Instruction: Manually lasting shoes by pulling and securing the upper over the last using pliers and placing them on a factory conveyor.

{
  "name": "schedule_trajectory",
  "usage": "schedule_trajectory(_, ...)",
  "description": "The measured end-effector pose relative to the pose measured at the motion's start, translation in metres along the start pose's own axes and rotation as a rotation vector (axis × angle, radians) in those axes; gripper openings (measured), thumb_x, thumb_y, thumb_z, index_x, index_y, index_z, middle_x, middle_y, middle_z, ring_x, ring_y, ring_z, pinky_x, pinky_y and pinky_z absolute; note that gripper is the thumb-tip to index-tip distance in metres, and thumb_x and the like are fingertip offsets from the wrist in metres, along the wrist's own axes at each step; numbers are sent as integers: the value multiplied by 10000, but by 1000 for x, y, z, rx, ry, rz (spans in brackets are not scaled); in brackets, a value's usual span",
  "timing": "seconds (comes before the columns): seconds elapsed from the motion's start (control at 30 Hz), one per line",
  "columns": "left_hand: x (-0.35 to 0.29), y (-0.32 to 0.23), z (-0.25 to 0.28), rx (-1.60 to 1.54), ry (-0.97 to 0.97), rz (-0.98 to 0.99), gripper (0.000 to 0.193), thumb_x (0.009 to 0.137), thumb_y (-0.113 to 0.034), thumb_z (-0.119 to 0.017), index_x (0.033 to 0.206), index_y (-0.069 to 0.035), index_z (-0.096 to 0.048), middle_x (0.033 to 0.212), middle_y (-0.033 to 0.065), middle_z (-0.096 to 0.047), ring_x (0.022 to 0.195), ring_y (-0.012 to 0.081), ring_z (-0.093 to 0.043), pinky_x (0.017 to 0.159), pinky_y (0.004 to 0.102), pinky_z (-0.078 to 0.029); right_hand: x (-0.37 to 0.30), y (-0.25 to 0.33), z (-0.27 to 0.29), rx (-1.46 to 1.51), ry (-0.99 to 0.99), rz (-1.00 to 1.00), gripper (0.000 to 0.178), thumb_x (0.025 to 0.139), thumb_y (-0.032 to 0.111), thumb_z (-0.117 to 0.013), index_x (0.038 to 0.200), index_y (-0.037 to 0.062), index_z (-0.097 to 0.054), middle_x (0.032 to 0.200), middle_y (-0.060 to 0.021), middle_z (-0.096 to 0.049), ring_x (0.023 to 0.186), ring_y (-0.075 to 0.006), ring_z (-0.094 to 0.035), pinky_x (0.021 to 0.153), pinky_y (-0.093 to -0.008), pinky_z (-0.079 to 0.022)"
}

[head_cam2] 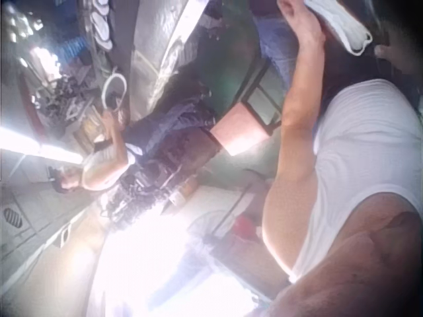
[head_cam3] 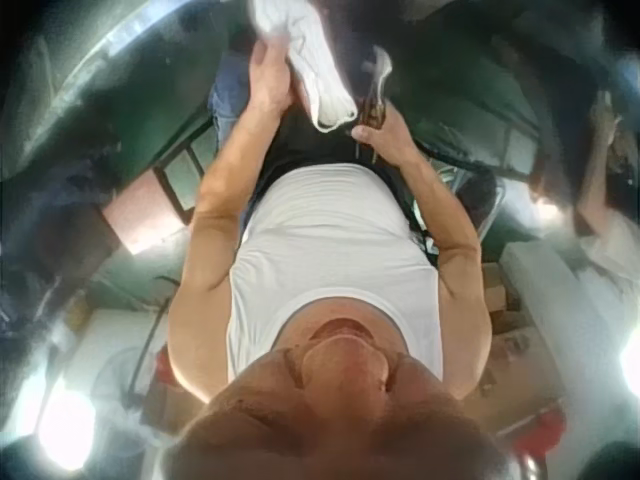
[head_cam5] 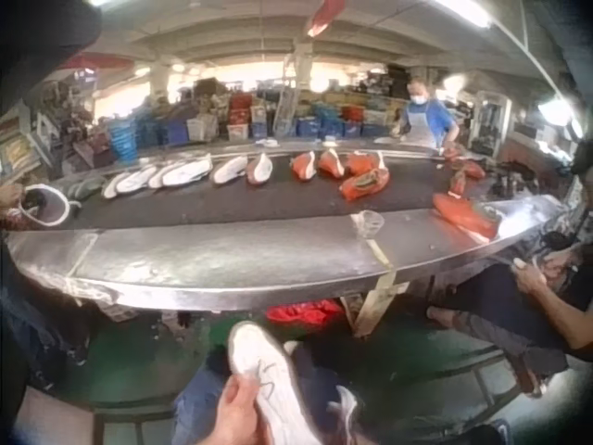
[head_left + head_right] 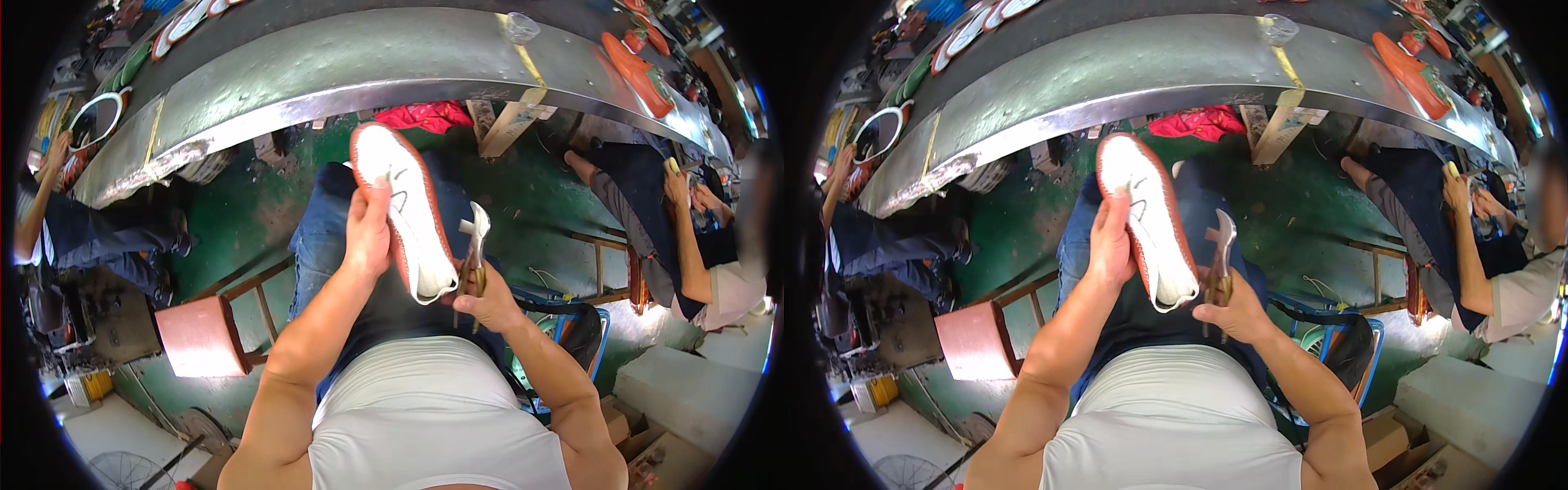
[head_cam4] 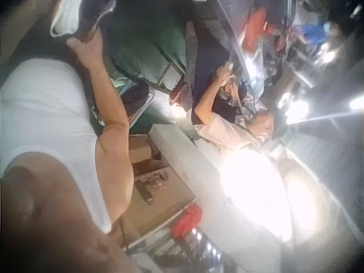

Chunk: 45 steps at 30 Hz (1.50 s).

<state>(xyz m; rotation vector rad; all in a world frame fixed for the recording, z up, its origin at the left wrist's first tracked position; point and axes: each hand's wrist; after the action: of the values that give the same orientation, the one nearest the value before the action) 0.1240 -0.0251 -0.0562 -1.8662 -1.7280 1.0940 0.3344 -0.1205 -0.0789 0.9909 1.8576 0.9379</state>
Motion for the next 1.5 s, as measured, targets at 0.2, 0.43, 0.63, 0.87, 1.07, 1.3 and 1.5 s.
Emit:
schedule_trajectory(0.2,-2,-13,-16,96,-80,-322,469,1039,-363,-542,1335,-14,-437,1230,105,-592,1096,183,-593,962,352,-497,24,32,-29,30,-42,-12,697,794,174,-845,1299,-15,-403,1168,-99,-570,1023,-150,-596,888,-326,-514)
schedule_trajectory(0.43,6,-37,-30,188,-135,-639,473,1060,-348,-495,1406,-33,-424,1285,89,-587,1145,177,-581,995,329,-469,60,31,-48,-142,-133,392,615,833,197,-803,1256,-26,-416,1158,-102,-588,1087,-145,-576,964,-336,-470)
schedule_trajectory(0.63,41,-76,-37,118,-180,-705,475,1061,-375,-480,1378,-23,-436,1229,112,-621,1081,197,-636,927,344,-535,109,77,-58,-476,-147,531,716,819,332,-829,1271,-43,-419,1146,-176,-645,1032,-207,-657,905,-350,-518)
schedule_trajectory(0.87,114,-177,-68,454,-8,-671,519,1063,-331,-447,1432,33,-426,1312,138,-583,1158,196,-599,993,337,-486,163,154,-43,-674,58,305,824,767,424,-860,1286,-35,-415,1074,-138,-690,881,-239,-696,794,-360,-550)
schedule_trajectory(1.07,242,-253,-122,1342,95,-740,541,942,-373,-655,1264,44,-529,1150,197,-661,1043,257,-660,931,378,-503,155,137,33,-1003,-59,105,677,845,452,-773,1230,-18,-476,947,-212,-667,841,-372,-691,743,-421,-552)
schedule_trajectory(1.3,391,-215,-218,2323,194,-845,644,874,-408,-686,1349,-15,-499,1182,204,-629,1133,387,-600,987,510,-444,130,37,52,-1203,-44,163,434,880,335,-719,1135,17,-571,975,-177,-668,915,-361,-660,799,-445,-524)
schedule_trajectory(1.5,481,-137,-249,2520,361,-1479,660,897,-466,-648,1379,-43,-493,1275,159,-588,1234,308,-534,1053,447,-366,149,33,63,-1146,-86,237,392,856,307,-737,1093,33,-587,961,-152,-663,897,-340,-647,770,-448,-512)
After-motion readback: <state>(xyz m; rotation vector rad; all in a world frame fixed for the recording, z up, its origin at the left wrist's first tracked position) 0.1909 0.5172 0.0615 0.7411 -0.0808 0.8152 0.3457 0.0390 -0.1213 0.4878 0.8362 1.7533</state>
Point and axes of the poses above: each hand's wrist, its own x-axis towards the middle knuckle, its own z-axis out of the back of the hand, y = z × x
